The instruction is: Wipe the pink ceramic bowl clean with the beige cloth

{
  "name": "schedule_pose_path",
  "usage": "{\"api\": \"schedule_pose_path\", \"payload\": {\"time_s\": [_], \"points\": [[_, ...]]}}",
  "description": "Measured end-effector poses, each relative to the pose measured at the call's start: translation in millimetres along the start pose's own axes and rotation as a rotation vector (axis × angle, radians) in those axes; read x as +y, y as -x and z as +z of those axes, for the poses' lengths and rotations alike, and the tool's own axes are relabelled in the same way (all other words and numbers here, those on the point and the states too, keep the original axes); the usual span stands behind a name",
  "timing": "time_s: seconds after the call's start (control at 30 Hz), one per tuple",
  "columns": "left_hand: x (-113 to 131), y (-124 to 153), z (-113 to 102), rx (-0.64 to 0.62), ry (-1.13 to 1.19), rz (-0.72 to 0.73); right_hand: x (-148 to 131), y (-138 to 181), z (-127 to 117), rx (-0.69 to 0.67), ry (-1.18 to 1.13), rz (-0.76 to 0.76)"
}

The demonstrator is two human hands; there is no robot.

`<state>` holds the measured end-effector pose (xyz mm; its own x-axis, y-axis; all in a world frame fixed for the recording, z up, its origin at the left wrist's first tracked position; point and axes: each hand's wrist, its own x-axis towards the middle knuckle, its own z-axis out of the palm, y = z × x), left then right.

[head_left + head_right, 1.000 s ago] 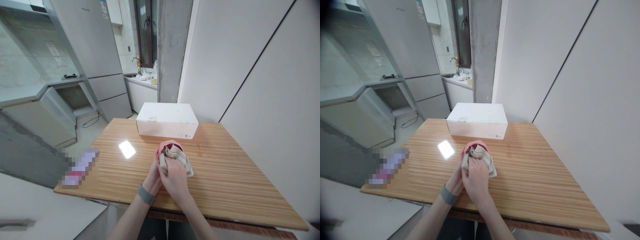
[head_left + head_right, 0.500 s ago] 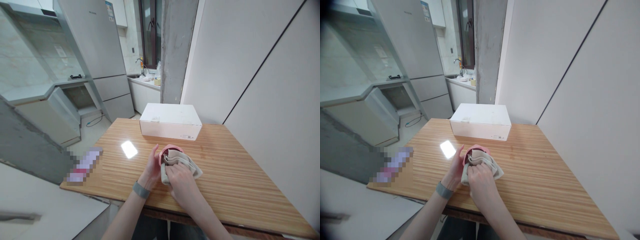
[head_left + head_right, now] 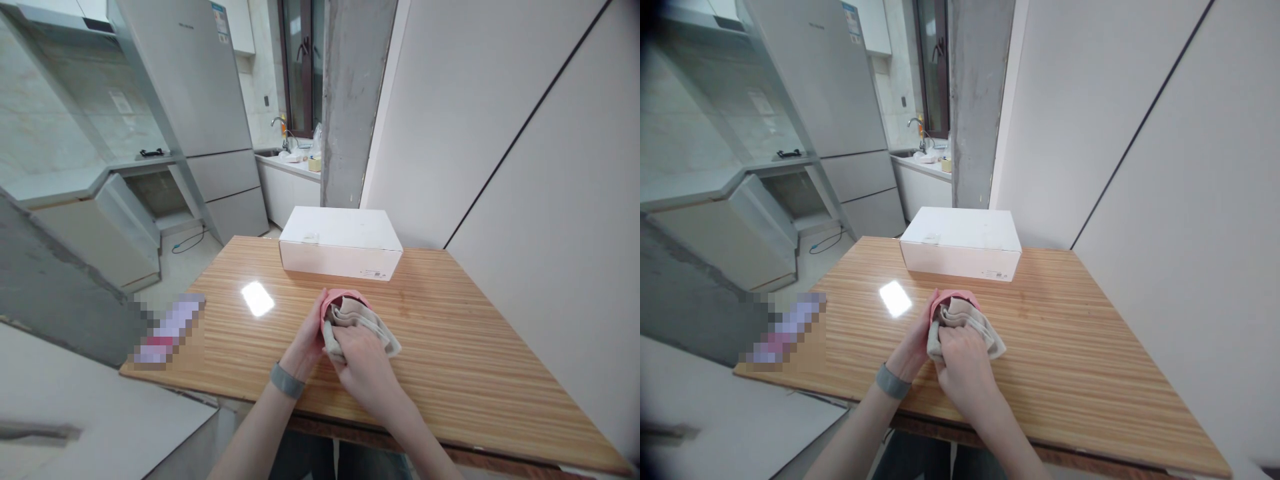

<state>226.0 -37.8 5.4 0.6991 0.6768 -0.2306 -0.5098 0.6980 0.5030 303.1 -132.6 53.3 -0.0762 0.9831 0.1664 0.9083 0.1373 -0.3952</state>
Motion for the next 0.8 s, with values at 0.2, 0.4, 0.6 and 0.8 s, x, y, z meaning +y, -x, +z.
{"api": "schedule_pose_path", "payload": {"time_s": [0.2,0.4,0.6,0.8], "points": [[-9.2,1.1,-1.1,-0.028,0.019,0.040,0.5,-5.1,9.3,0.128,-0.089,0.090],[-21.1,10.7,0.6,-0.094,0.105,0.056,-4.5,-6.2,11.9,0.249,-0.126,0.168],[-27.8,13.9,2.2,-0.129,0.130,0.069,0.8,-6.2,12.9,0.339,-0.095,0.140],[-11.8,19.2,-6.0,-0.035,0.088,0.103,16.9,-1.1,2.2,0.207,0.007,-0.056]]}}
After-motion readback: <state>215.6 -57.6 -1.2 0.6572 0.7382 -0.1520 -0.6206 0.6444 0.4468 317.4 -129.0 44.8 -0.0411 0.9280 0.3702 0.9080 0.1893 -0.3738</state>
